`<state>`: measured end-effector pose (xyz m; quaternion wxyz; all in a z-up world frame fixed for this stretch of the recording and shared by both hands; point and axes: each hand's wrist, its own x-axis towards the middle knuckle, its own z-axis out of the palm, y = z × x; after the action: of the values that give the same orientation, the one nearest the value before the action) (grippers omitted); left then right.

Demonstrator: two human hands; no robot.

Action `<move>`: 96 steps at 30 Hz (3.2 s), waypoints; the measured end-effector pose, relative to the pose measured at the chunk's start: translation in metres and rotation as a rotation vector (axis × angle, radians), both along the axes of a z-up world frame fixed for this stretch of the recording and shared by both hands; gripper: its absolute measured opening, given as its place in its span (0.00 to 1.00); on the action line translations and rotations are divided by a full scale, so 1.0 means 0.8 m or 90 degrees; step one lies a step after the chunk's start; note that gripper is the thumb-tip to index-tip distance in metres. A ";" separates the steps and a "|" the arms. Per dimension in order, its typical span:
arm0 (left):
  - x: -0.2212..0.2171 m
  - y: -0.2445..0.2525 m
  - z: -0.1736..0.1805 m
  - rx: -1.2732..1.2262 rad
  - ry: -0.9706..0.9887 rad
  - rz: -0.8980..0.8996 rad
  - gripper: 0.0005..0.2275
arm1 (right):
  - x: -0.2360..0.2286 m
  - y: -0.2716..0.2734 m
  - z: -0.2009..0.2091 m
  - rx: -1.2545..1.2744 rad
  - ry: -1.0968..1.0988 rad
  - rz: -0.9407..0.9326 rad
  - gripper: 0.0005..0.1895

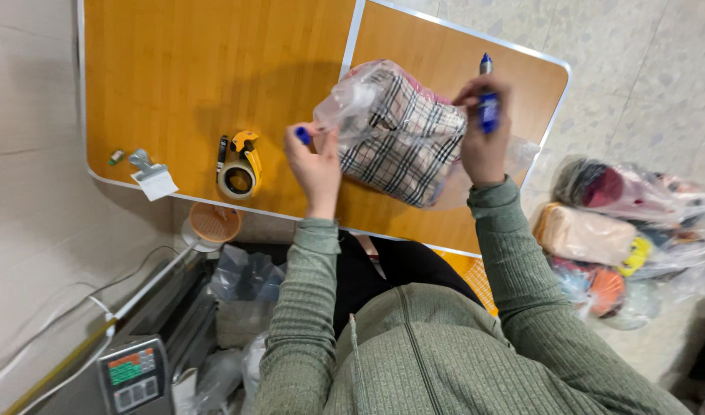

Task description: The person folds and places several folded garments into clear plastic bags on a wooden table, then seals the bags with a tape dispenser and labels them with a marker. The person stacks the sealed packages on the floor.

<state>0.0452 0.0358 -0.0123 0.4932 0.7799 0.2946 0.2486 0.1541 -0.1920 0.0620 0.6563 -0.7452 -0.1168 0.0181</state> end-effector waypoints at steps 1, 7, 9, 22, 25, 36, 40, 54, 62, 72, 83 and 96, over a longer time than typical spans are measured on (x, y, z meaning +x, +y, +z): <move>-0.001 0.008 0.000 -0.023 -0.021 -0.003 0.14 | -0.006 0.000 0.004 -0.135 -0.067 0.000 0.12; -0.021 0.010 0.008 -0.092 0.019 -0.098 0.12 | -0.036 -0.006 0.014 -0.642 -0.267 0.067 0.15; -0.040 0.000 0.013 -0.117 0.049 -0.146 0.11 | -0.039 -0.020 0.012 -0.683 -0.248 0.089 0.13; -0.150 -0.008 0.115 0.067 0.145 -0.290 0.15 | -0.003 -0.054 0.008 -0.519 -0.116 0.189 0.20; -0.121 0.024 0.132 0.229 0.144 -0.221 0.18 | -0.003 -0.016 0.013 -0.420 -0.019 0.109 0.22; 0.015 -0.007 0.064 0.300 0.301 -0.571 0.22 | 0.025 0.109 -0.096 0.146 0.235 0.067 0.08; -0.018 -0.010 0.034 0.286 0.327 -0.621 0.22 | -0.007 0.094 -0.134 -0.053 0.180 0.067 0.12; -0.073 0.004 -0.016 0.368 0.159 -0.590 0.08 | -0.036 0.071 -0.154 0.004 0.140 0.013 0.13; -0.073 0.002 -0.020 0.338 0.156 -0.586 0.09 | -0.034 0.068 -0.152 -0.121 0.137 0.023 0.12; -0.072 0.003 -0.014 0.326 0.142 -0.578 0.14 | -0.034 0.064 -0.158 -0.096 0.147 0.010 0.10; -0.071 0.001 -0.014 0.307 0.157 -0.585 0.14 | -0.034 0.061 -0.166 -0.090 0.088 -0.008 0.07; -0.066 0.000 -0.004 0.300 0.177 -0.596 0.15 | -0.021 0.054 -0.135 -0.220 0.028 -0.008 0.09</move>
<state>-0.0075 0.0357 -0.0158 0.3191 0.9428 -0.0861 -0.0437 0.1376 -0.1487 -0.0464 0.5206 -0.8472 -0.0929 0.0504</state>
